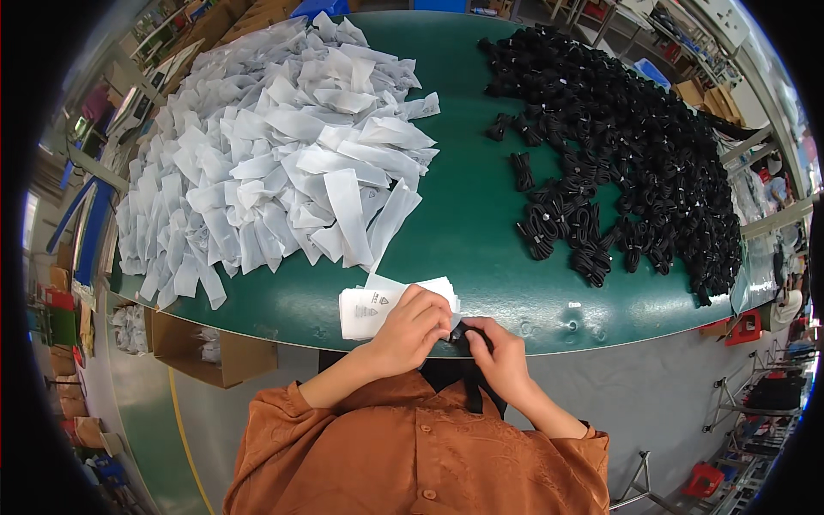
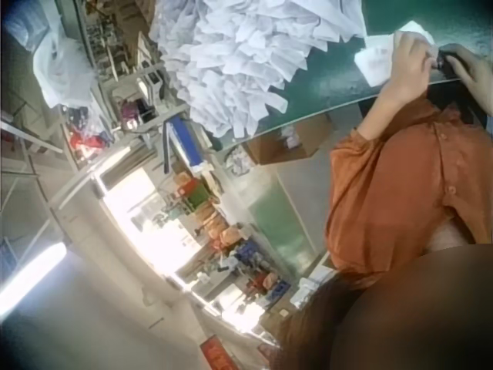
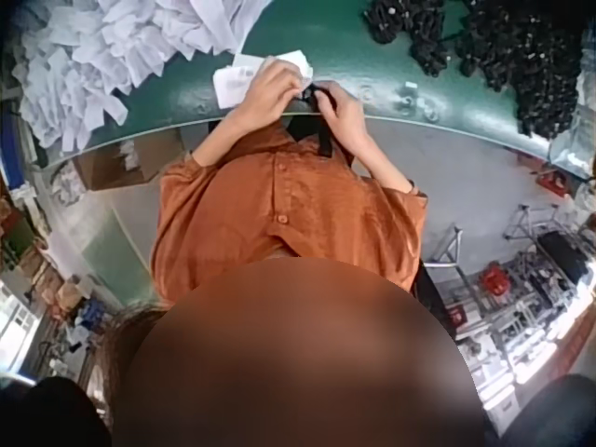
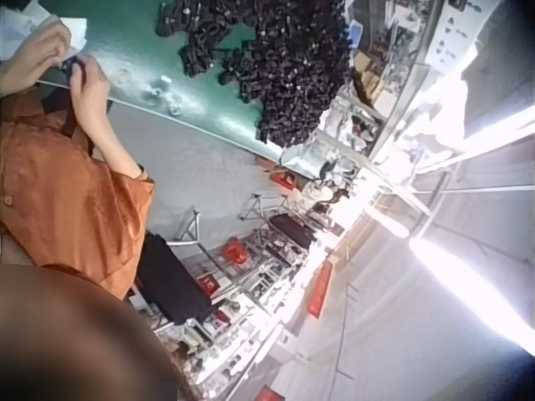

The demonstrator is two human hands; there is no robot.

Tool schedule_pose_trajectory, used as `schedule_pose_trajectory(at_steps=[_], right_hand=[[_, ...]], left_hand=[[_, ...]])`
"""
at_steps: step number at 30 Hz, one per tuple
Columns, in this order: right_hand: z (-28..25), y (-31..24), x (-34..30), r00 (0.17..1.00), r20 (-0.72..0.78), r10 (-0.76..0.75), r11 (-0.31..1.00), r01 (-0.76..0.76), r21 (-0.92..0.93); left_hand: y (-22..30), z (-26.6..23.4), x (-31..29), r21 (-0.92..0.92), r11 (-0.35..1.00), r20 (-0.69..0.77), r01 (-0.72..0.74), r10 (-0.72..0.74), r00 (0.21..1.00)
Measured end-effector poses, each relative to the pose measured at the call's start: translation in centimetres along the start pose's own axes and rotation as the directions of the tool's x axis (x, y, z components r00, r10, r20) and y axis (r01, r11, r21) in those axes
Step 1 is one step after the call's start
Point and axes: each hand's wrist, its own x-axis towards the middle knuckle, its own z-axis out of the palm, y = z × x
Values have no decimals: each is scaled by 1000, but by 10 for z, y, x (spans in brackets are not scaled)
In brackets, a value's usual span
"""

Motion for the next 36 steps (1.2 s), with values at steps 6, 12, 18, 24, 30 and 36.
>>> schedule_pose_trajectory(at_steps=[6,12,18,24,30,36], right_hand=[[-18,-17,5,749,283,-600,639,661,-394],[-6,-5,2,966,-19,-257,943,246,-226],[-8,-28,28,835,-109,-540,841,529,-110],[-37,-16,71,765,-364,-532,820,358,-446],[-71,45,93,796,-347,-497,594,20,-804],[-37,16,63,936,-210,-282,669,35,-743]], left_hand=[[-4,-4,0,-41,994,-18,102,-103,995],[8,-10,5,-98,988,20,122,-121,992],[6,-31,24,-157,982,-22,101,-106,994],[-37,-105,47,-708,686,-327,168,-529,783],[-29,-95,41,44,979,-608,201,-134,782],[-22,6,-7,115,993,-37,16,-11,999]])
